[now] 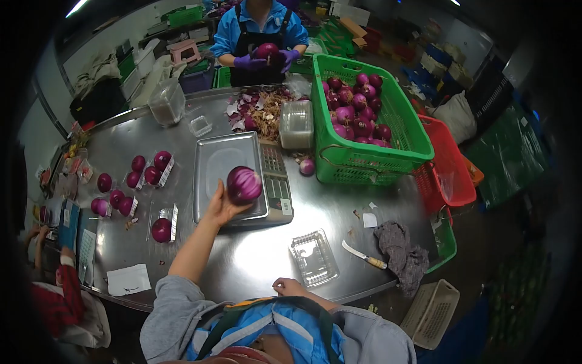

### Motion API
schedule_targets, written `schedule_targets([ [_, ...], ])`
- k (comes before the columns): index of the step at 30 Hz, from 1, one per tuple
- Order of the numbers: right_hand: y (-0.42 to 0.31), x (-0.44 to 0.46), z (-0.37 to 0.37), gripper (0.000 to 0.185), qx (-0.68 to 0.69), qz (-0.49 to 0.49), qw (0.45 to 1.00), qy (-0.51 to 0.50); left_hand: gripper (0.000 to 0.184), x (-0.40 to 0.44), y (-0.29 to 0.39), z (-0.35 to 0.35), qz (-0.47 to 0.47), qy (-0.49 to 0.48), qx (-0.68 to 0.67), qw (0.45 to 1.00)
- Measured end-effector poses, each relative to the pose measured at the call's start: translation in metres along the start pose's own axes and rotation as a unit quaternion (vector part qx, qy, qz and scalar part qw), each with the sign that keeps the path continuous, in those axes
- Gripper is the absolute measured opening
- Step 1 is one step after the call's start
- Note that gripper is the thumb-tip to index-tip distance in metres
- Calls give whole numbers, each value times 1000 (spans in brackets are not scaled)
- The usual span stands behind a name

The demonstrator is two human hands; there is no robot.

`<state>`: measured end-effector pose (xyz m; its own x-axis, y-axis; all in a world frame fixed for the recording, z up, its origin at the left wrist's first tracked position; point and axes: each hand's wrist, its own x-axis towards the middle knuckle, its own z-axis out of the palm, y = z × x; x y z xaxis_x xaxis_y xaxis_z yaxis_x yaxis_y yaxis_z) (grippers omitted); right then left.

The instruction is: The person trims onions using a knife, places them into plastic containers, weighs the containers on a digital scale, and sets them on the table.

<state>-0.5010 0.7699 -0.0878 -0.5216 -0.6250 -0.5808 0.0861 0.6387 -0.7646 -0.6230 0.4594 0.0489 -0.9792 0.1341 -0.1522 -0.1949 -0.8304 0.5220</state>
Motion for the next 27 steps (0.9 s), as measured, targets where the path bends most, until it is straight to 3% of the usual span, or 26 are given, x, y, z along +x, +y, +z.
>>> schedule_targets([
  [3,2,-2,1,20,-10,-3,1000,-2,77,9,-12,42,-23,77,-56,995],
  [4,1,-3,0,20,-9,-8,1000,2,73,9,-13,45,9,-64,-2,998],
  [5,0,-5,0,19,-7,-12,1000,6,73,10,-13,52,6,-65,-3,998],
  [7,6,-6,2,19,4,-7,1000,7,74,4,-7,80,31,-194,184,963],
  [9,4,-7,0,22,17,-12,1000,10,72,-2,-17,83,17,-197,209,958],
  [11,2,-8,0,22,12,-19,1000,13,70,-13,-35,67,-98,-206,331,916],
  [13,6,-8,3,23,18,-36,999,20,66,-33,-56,50,-137,-226,393,881],
  [17,2,-10,1,22,7,-10,1000,-9,61,-85,-106,-10,-187,-150,464,853],
  [21,-3,-11,2,22,33,0,999,-7,55,-143,-139,-51,-176,-33,464,868],
  [23,5,-6,4,24,33,0,999,-15,51,-161,-135,-59,-132,61,571,808],
  [25,3,-5,5,26,28,-1,999,-39,40,-180,-111,-61,-42,239,629,738],
  [26,-5,-11,4,26,-5,-5,999,-37,42,-186,-106,-86,125,336,628,691],
  [27,-11,-14,3,26,-35,-8,999,-29,48,-189,-82,-97,269,396,677,559],
])
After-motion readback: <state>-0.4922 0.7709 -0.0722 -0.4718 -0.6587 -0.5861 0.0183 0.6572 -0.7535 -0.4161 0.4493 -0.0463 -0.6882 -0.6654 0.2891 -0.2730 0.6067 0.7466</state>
